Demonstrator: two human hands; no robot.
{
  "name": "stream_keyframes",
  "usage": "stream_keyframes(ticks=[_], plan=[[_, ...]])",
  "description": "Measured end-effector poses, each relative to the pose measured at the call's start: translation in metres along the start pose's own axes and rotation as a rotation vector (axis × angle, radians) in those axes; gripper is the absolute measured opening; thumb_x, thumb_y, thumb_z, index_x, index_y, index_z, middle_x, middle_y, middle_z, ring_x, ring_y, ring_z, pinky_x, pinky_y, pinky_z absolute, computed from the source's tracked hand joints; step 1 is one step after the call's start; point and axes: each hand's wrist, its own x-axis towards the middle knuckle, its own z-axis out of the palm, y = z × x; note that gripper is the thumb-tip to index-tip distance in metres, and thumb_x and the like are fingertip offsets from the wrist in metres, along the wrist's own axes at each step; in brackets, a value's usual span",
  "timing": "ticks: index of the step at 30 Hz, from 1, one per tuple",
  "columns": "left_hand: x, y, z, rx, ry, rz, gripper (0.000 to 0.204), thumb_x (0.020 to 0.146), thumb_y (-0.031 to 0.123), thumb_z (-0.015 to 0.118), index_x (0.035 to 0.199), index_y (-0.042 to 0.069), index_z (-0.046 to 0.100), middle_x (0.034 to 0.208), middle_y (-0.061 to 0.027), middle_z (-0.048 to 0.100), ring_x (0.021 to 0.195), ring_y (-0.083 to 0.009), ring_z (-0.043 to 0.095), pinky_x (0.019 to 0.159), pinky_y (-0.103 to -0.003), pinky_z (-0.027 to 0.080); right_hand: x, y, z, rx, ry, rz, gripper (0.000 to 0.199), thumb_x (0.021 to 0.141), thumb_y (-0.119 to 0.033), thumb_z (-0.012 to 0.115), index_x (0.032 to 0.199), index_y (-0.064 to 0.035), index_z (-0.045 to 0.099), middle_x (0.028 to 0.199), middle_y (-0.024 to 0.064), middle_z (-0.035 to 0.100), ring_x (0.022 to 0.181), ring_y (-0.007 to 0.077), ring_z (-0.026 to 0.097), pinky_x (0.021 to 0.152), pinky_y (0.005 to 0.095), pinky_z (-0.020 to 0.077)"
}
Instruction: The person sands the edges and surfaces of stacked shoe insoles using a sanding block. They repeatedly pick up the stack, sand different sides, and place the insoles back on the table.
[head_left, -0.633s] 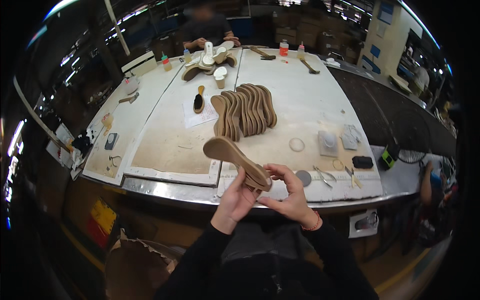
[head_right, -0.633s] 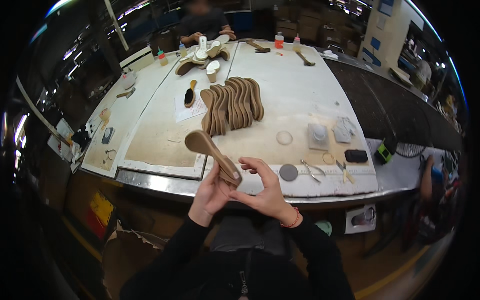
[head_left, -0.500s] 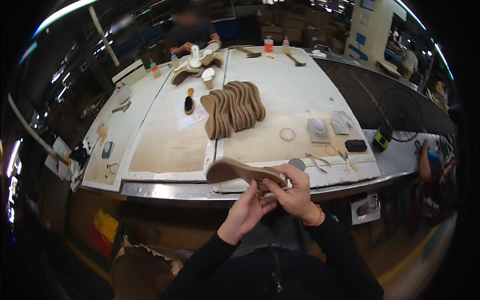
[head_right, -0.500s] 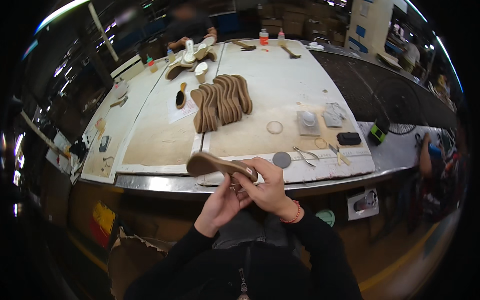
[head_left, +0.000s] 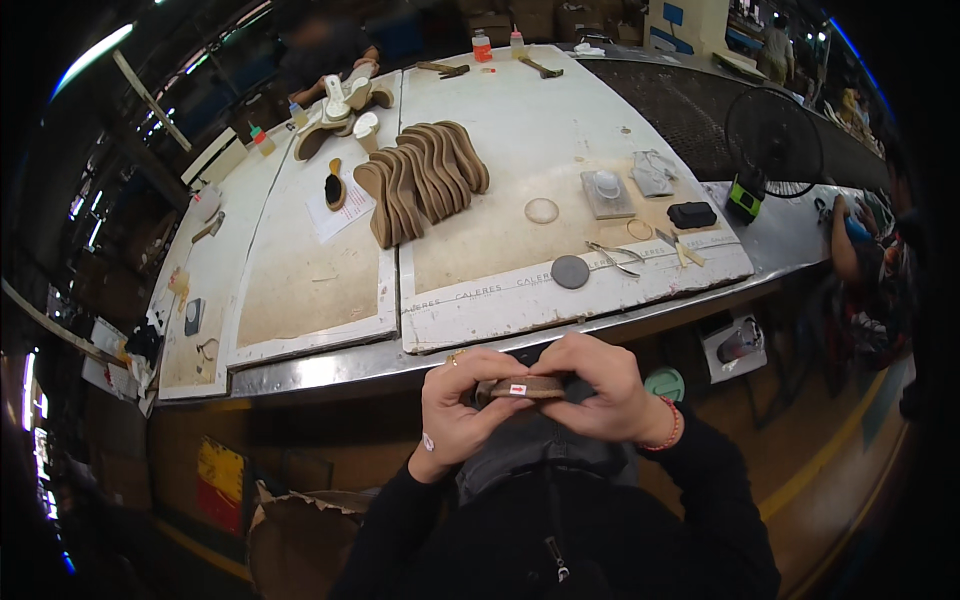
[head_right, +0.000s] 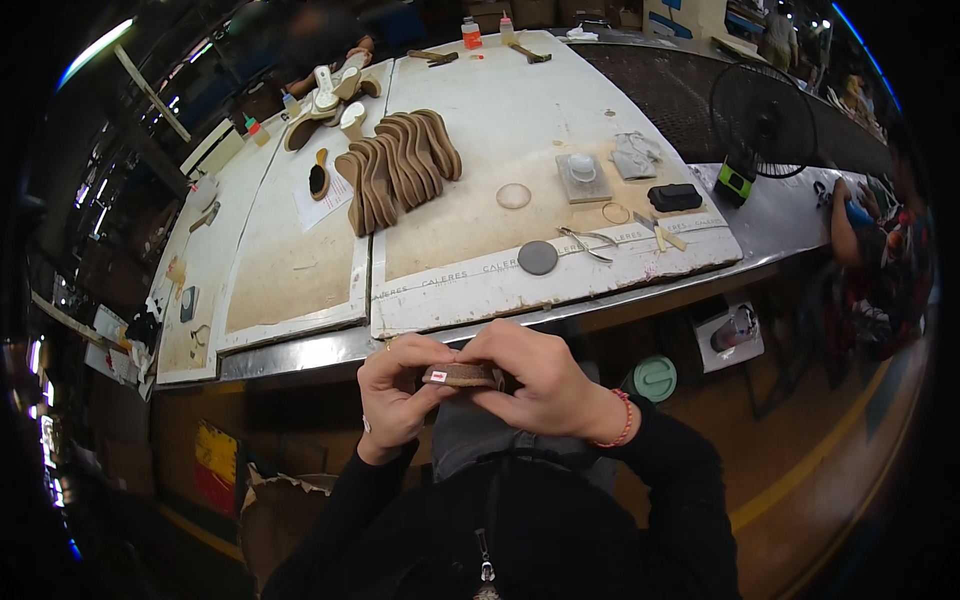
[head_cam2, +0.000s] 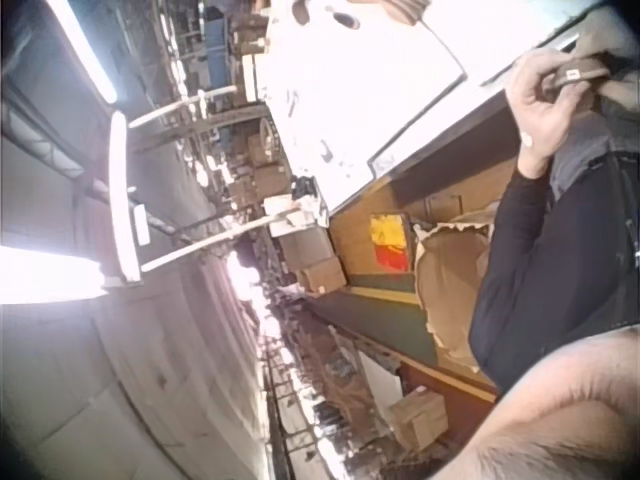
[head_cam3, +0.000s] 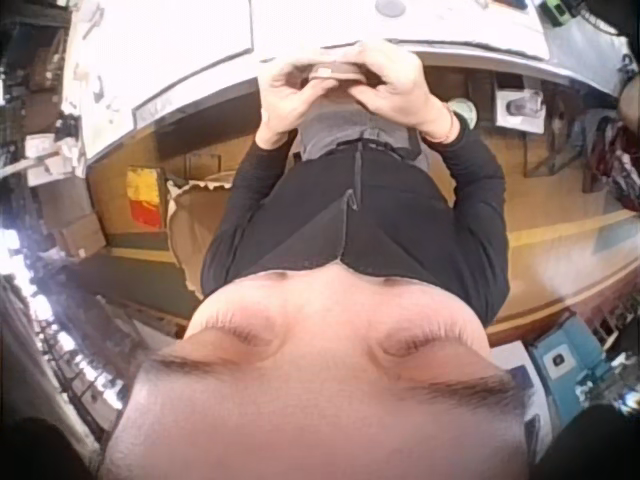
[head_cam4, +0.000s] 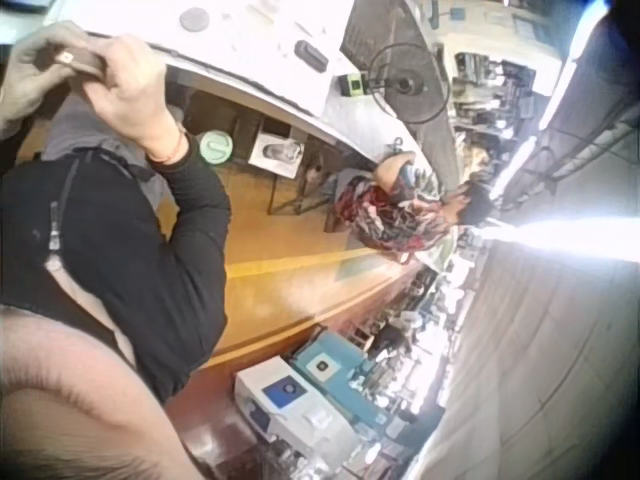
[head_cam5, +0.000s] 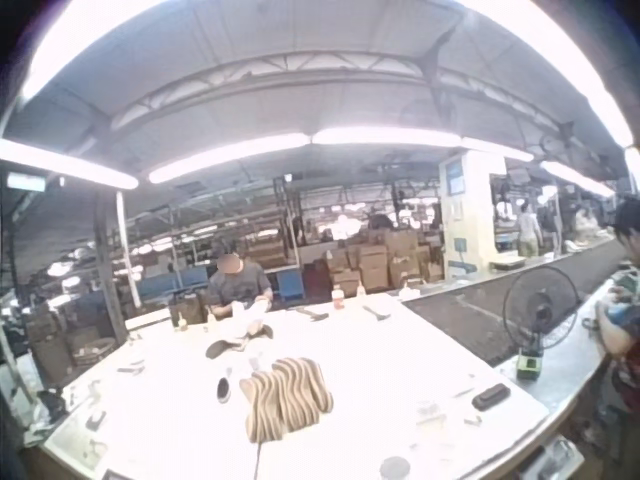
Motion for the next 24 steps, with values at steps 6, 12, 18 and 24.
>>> stream_keyframes(ticks=[6, 12, 18, 24], plan=[[0.003, 0.006, -0.006, 0.113, -0.222, -0.027, 0.024, 0.074, 0.005, 0.08, 0.095, -0.001, 0.072, 0.083, -0.0109, 0.07, 0.075, -0.0196, 0.066, 0.069, -0.029, 0.049, 0.0, -0.008, -0.024, 0.055, -0.114, -0.064, 0.025, 0.077, -0.001, 0.075, 0.101, 0.0007, 0.067, 0.095, 0.0108, 0.062, 0.081, 0.0244, 0.062, 0.068, 0.032, 0.0504], [0.002, -0.003, -0.005, 0.093, -0.333, -0.068, 0.023, 0.075, 0.008, 0.08, 0.093, -0.002, 0.071, 0.08, -0.0105, 0.067, 0.071, -0.0203, 0.063, 0.065, -0.03, 0.047, 0.006, -0.005, -0.031, -0.08, -0.324, -0.234, 0.014, 0.081, -0.01, 0.072, 0.09, -0.0036, 0.065, 0.086, 0.0076, 0.056, 0.081, 0.0249, 0.057, 0.074, 0.0364, 0.0461], [0.001, -0.012, -0.007, 0.111, -0.422, -0.169, 0.022, 0.077, 0.011, 0.079, 0.092, -0.002, 0.069, 0.081, -0.0103, 0.066, 0.073, -0.02, 0.062, 0.067, -0.03, 0.046, 0.003, 0.006, -0.026, -0.187, -0.36, -0.294, 0.014, 0.078, -0.012, 0.071, 0.079, -0.0056, 0.058, 0.082, 0.0058, 0.054, 0.078, 0.0242, 0.054, 0.071, 0.0364, 0.0435], [-0.005, -0.022, 0.003, 0.014, -0.365, -0.275, 0.023, 0.075, 0.011, 0.081, 0.093, 0.0, 0.072, 0.082, -0.0091, 0.068, 0.076, -0.019, 0.064, 0.07, -0.029, 0.048, -0.015, 0.033, -0.024, -0.103, -0.063, -0.07, 0.012, 0.069, -0.001, 0.07, 0.077, -0.0035, 0.062, 0.077, 0.0077, 0.06, 0.072, 0.0256, 0.059, 0.066, 0.0362, 0.0477]])
